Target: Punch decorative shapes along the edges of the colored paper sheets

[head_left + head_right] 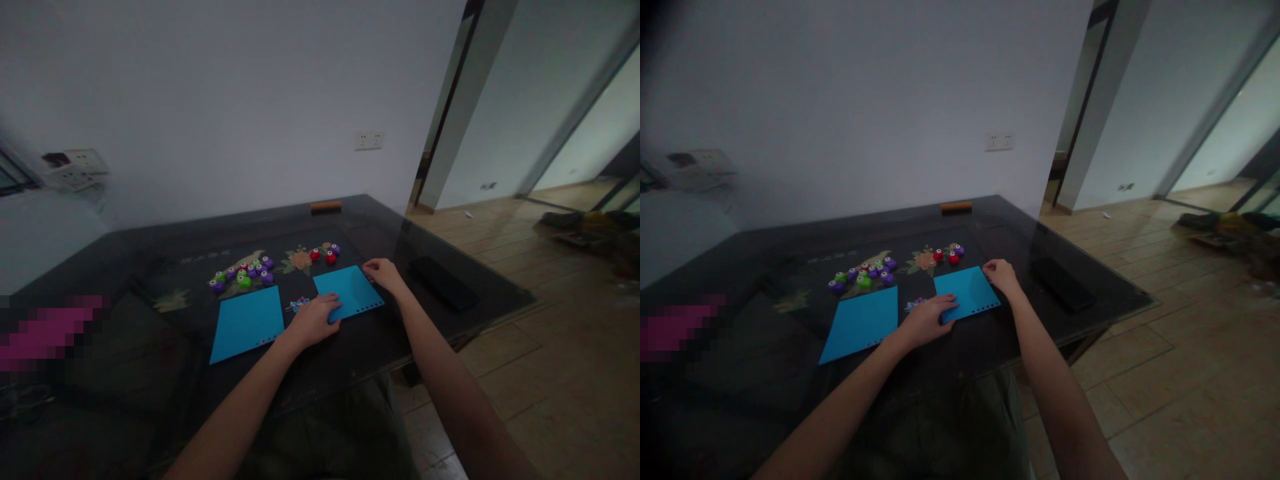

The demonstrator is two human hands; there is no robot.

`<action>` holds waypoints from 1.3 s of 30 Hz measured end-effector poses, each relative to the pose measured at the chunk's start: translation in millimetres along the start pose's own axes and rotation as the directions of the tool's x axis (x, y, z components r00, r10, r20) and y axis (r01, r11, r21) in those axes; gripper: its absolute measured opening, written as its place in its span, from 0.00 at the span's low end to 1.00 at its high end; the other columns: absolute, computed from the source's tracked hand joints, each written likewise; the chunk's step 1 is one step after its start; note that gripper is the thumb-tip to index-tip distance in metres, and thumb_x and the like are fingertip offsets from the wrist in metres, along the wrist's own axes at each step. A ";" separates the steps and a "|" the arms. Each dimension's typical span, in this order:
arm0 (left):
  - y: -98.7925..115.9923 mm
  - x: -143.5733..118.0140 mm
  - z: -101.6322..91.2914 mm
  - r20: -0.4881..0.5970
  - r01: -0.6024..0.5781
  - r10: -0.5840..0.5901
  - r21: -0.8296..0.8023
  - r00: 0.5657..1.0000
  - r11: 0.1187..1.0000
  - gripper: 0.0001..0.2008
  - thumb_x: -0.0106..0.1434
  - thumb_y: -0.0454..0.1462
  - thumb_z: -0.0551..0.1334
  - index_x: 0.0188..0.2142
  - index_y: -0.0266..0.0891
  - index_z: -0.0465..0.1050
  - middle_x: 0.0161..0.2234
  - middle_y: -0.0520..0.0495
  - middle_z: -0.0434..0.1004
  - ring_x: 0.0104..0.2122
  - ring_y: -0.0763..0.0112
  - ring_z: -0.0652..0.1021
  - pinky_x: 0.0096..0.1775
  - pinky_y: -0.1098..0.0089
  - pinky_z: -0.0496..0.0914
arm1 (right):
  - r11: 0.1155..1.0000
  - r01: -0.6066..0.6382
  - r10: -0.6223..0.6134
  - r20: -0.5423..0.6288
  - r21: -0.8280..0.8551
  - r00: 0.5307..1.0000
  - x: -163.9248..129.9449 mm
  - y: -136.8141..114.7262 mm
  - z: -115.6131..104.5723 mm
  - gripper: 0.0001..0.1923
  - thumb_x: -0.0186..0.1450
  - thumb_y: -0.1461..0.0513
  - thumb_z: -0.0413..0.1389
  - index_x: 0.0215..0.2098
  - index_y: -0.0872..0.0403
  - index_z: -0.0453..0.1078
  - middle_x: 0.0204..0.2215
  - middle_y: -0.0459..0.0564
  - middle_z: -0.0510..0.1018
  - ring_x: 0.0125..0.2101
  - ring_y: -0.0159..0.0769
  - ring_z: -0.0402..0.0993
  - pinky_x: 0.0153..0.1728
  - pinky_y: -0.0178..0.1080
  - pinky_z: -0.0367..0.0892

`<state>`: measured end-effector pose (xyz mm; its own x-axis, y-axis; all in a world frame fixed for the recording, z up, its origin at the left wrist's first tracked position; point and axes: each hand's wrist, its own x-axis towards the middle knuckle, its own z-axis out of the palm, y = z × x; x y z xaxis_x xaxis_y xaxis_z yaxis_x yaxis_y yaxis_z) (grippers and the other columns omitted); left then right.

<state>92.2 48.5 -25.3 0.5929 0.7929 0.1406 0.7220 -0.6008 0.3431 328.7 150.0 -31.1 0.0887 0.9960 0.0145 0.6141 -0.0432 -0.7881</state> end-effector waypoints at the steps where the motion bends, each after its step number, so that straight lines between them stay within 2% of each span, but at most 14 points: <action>1: -0.3 0.1 0.2 0.001 0.000 0.000 -0.001 1.000 1.000 0.23 0.58 0.39 0.58 0.53 0.37 0.69 0.57 0.42 0.66 0.58 0.62 0.65 0.58 0.62 0.59 | 1.000 -0.003 0.003 0.009 -0.001 1.000 0.5 0.3 0.0 0.09 0.60 0.65 0.57 0.39 0.58 0.74 0.29 0.52 0.79 0.22 0.28 0.74 0.27 0.31 0.70; 10: 0.3 -0.4 -1.8 -0.003 0.007 -0.007 -0.017 1.000 1.000 0.23 0.58 0.38 0.58 0.53 0.39 0.69 0.57 0.44 0.67 0.57 0.63 0.66 0.58 0.64 0.60 | 0.999 -0.024 0.023 0.036 0.025 0.999 0.4 0.2 0.2 0.08 0.61 0.65 0.56 0.38 0.59 0.73 0.28 0.51 0.78 0.21 0.28 0.74 0.24 0.29 0.70; 23: -2.4 -0.8 -0.4 -0.024 -0.011 0.010 -0.047 1.000 0.999 0.22 0.58 0.38 0.58 0.52 0.40 0.69 0.56 0.45 0.67 0.57 0.62 0.66 0.58 0.61 0.60 | 0.999 -0.042 0.041 0.041 0.032 0.998 -3.7 -7.4 -2.2 0.08 0.61 0.66 0.55 0.38 0.60 0.73 0.26 0.52 0.78 0.22 0.29 0.74 0.25 0.31 0.70; 28: -1.1 -2.4 -2.9 -0.040 -0.009 0.006 -0.088 0.999 0.996 0.25 0.57 0.37 0.59 0.55 0.40 0.66 0.56 0.44 0.67 0.57 0.62 0.65 0.58 0.62 0.60 | 1.000 -0.021 0.021 0.035 0.003 0.999 -5.9 -9.3 -3.1 0.08 0.61 0.66 0.55 0.38 0.60 0.73 0.27 0.52 0.78 0.22 0.29 0.74 0.25 0.31 0.70; 32: 0.6 -1.4 -17.9 -0.081 0.020 -0.032 -0.151 0.996 0.988 0.25 0.58 0.37 0.59 0.56 0.40 0.65 0.57 0.44 0.66 0.57 0.62 0.65 0.58 0.61 0.59 | 1.000 -0.006 0.006 0.013 -0.029 1.000 -6.8 -10.3 -4.6 0.09 0.61 0.65 0.54 0.37 0.59 0.74 0.27 0.51 0.78 0.23 0.30 0.74 0.26 0.31 0.69; 35: -1.1 -3.3 -41.3 -0.195 0.027 -0.071 -0.223 0.978 0.975 0.20 0.60 0.37 0.56 0.53 0.39 0.67 0.55 0.43 0.68 0.55 0.64 0.68 0.57 0.61 0.61 | 0.997 0.023 -0.024 -0.022 -0.073 0.999 -6.8 -11.4 -7.2 0.09 0.61 0.64 0.54 0.37 0.58 0.74 0.26 0.50 0.78 0.24 0.30 0.74 0.28 0.32 0.68; 37: -8.6 -10.0 -59.1 -0.269 0.035 -0.105 -0.252 0.957 0.967 0.18 0.61 0.37 0.54 0.51 0.40 0.68 0.53 0.45 0.70 0.53 0.64 0.70 0.56 0.59 0.62 | 0.993 0.045 -0.050 -0.050 -0.107 0.997 -6.9 -12.6 -8.8 0.08 0.61 0.64 0.54 0.36 0.57 0.74 0.25 0.49 0.78 0.24 0.31 0.74 0.29 0.32 0.67; 39: -24.9 -22.9 -74.2 -0.331 0.074 -0.151 -0.235 0.932 0.969 0.17 0.62 0.38 0.54 0.49 0.41 0.69 0.51 0.46 0.72 0.52 0.63 0.71 0.55 0.58 0.63 | 0.989 0.054 -0.066 -0.082 -0.139 0.994 -7.2 -14.3 -9.5 0.08 0.61 0.63 0.54 0.36 0.56 0.75 0.25 0.49 0.78 0.25 0.31 0.74 0.31 0.33 0.67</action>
<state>34.2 52.9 31.9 0.3255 0.8630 0.3863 0.6600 -0.4999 0.5608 326.8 142.7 -14.0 0.1117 0.9869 0.1166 0.7211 0.0002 -0.6928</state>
